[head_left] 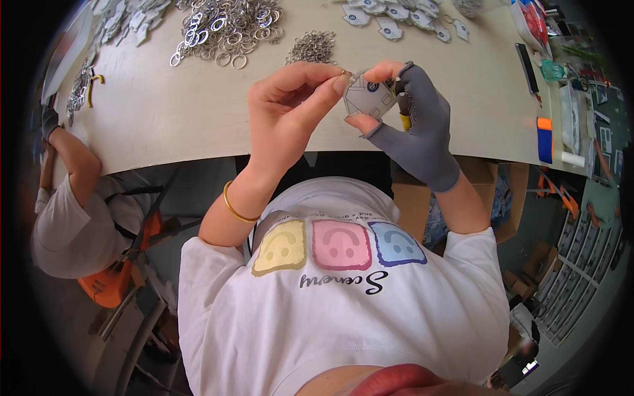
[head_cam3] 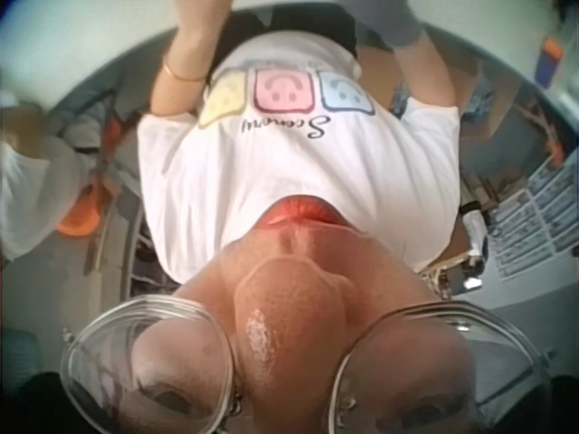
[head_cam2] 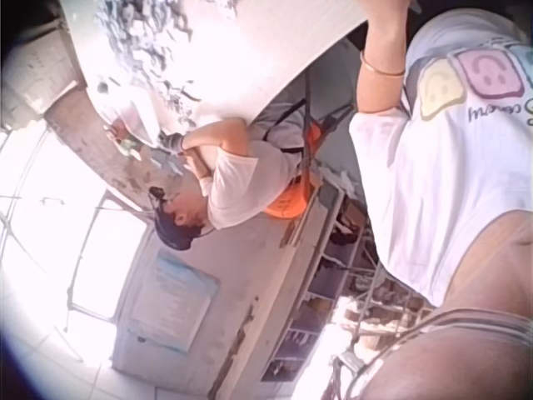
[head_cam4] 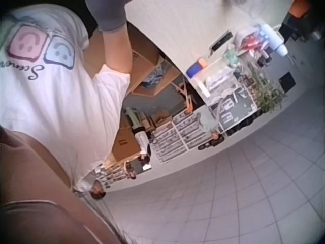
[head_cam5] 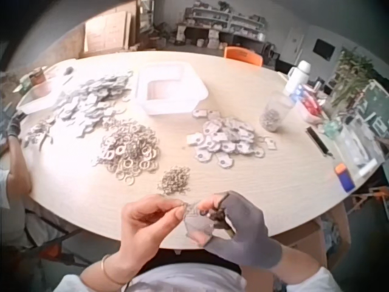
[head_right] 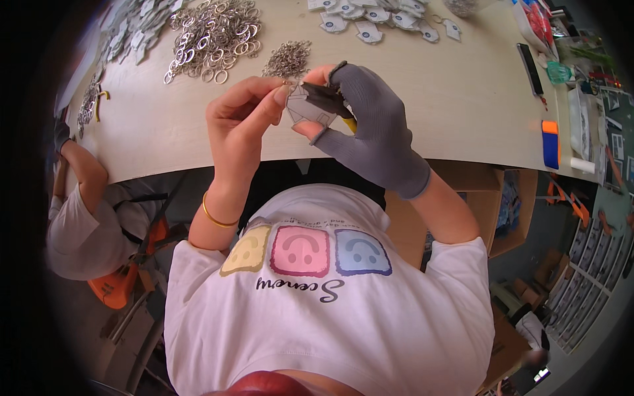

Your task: Attaching metal keyrings to small plastic tags using pliers.

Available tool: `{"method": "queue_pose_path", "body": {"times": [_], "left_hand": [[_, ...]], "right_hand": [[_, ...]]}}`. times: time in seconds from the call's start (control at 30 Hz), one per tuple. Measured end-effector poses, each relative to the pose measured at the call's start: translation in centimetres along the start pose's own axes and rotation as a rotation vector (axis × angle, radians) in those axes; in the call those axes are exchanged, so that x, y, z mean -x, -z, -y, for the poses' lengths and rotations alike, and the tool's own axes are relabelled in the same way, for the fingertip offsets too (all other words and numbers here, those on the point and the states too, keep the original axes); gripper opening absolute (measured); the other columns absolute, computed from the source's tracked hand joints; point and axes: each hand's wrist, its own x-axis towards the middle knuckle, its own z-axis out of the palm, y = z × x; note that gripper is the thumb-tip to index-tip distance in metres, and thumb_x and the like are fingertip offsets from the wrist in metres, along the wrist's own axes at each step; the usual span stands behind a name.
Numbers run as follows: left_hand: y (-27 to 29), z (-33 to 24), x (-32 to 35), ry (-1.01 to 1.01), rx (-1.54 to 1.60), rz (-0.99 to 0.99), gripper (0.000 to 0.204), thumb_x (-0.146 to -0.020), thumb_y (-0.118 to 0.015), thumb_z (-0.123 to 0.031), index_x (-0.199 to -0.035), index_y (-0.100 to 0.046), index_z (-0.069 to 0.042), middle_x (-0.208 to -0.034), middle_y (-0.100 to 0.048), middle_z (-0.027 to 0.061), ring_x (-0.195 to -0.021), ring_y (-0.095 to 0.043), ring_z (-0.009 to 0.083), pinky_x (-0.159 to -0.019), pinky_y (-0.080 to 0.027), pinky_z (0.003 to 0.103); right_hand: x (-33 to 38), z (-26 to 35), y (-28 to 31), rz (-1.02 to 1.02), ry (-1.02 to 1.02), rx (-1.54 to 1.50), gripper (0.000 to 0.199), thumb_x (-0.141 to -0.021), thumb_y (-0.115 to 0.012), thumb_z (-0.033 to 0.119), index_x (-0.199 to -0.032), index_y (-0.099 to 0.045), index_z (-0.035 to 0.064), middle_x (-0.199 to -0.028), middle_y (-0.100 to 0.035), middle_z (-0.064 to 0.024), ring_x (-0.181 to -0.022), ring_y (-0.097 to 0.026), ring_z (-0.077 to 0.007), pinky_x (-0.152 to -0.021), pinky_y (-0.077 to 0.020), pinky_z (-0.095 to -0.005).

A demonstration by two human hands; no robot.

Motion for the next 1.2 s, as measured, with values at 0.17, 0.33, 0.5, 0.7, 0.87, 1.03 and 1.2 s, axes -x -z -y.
{"method": "queue_pose_path", "body": {"times": [0.17,0.33,0.5,0.7,0.87,1.03,1.2], "left_hand": [[0.0,-0.1,0.0,0.024,0.075,0.0,0.008,-0.086,-0.07,-0.003,-0.09,-0.069,0.003,-0.075,-0.063,-0.0009,-0.067,-0.052,0.0026,-0.056,-0.039,0.017],[0.2,0.2,-0.3,-0.059,-0.088,0.026,0.007,-0.085,-0.069,-0.003,-0.089,-0.068,0.003,-0.073,-0.063,0.0004,-0.065,-0.053,0.0041,-0.057,-0.042,0.019],[0.8,0.0,-0.9,-0.116,-0.231,0.123,0.006,-0.083,-0.068,-0.001,-0.086,-0.067,0.004,-0.069,-0.062,0.0017,-0.061,-0.052,0.004,-0.054,-0.041,0.02],[1.5,-2.0,-1.8,0.065,-0.315,0.325,0.009,-0.088,-0.065,-0.002,-0.094,-0.065,0.005,-0.078,-0.063,0.0005,-0.07,-0.054,0.0047,-0.063,-0.043,0.019],[1.8,-2.9,-1.8,-0.032,-0.498,0.375,0.006,-0.085,-0.064,0.001,-0.09,-0.064,0.005,-0.074,-0.061,0.0019,-0.065,-0.051,0.0062,-0.058,-0.042,0.022],[2.0,-3.5,-1.8,-0.109,-0.572,0.393,0.006,-0.083,-0.064,0.001,-0.087,-0.064,0.005,-0.071,-0.058,0.0036,-0.061,-0.049,0.0075,-0.055,-0.041,0.023],[2.2,-3.9,-2.0,-0.105,-0.551,0.444,0.005,-0.083,-0.063,0.002,-0.085,-0.063,0.006,-0.07,-0.057,0.0036,-0.059,-0.047,0.0078,-0.054,-0.039,0.024]], "right_hand": [[-0.5,-0.2,-0.1,-0.022,0.279,0.251,0.035,-0.079,-0.074,0.014,-0.106,-0.057,0.001,-0.088,-0.064,-0.0093,-0.072,-0.063,-0.0219,-0.065,-0.0521,-0.0292],[0.9,-1.1,0.0,-0.029,0.07,0.169,0.024,-0.088,-0.063,0.013,-0.107,-0.059,-0.0009,-0.079,-0.066,-0.0094,-0.059,-0.062,-0.0189,-0.057,-0.0509,-0.0269],[0.2,-0.1,1.9,0.021,-0.22,-0.022,0.02,-0.085,-0.064,0.009,-0.102,-0.063,-0.0017,-0.08,-0.066,-0.0078,-0.065,-0.062,-0.011,-0.063,-0.0506,-0.025],[-1.2,0.3,3.3,0.249,-0.114,0.129,0.022,-0.081,-0.066,0.006,-0.101,-0.065,-0.0027,-0.072,-0.059,-0.0074,-0.063,-0.054,-0.0113,-0.058,-0.0447,-0.0259],[-2.1,1.4,2.8,0.261,-0.074,0.127,0.019,-0.08,-0.065,0.004,-0.097,-0.064,-0.0033,-0.07,-0.055,-0.0071,-0.06,-0.051,-0.0133,-0.057,-0.0433,-0.0266],[-2.0,1.5,2.6,0.255,0.001,0.184,0.017,-0.08,-0.065,0.003,-0.096,-0.064,-0.0029,-0.071,-0.055,-0.0075,-0.06,-0.052,-0.0152,-0.056,-0.0446,-0.0271],[-1.7,1.4,2.4,0.247,-0.047,0.133,0.018,-0.082,-0.062,0.006,-0.098,-0.064,-0.0023,-0.072,-0.056,-0.0081,-0.062,-0.055,-0.0148,-0.059,-0.0468,-0.0269]]}}
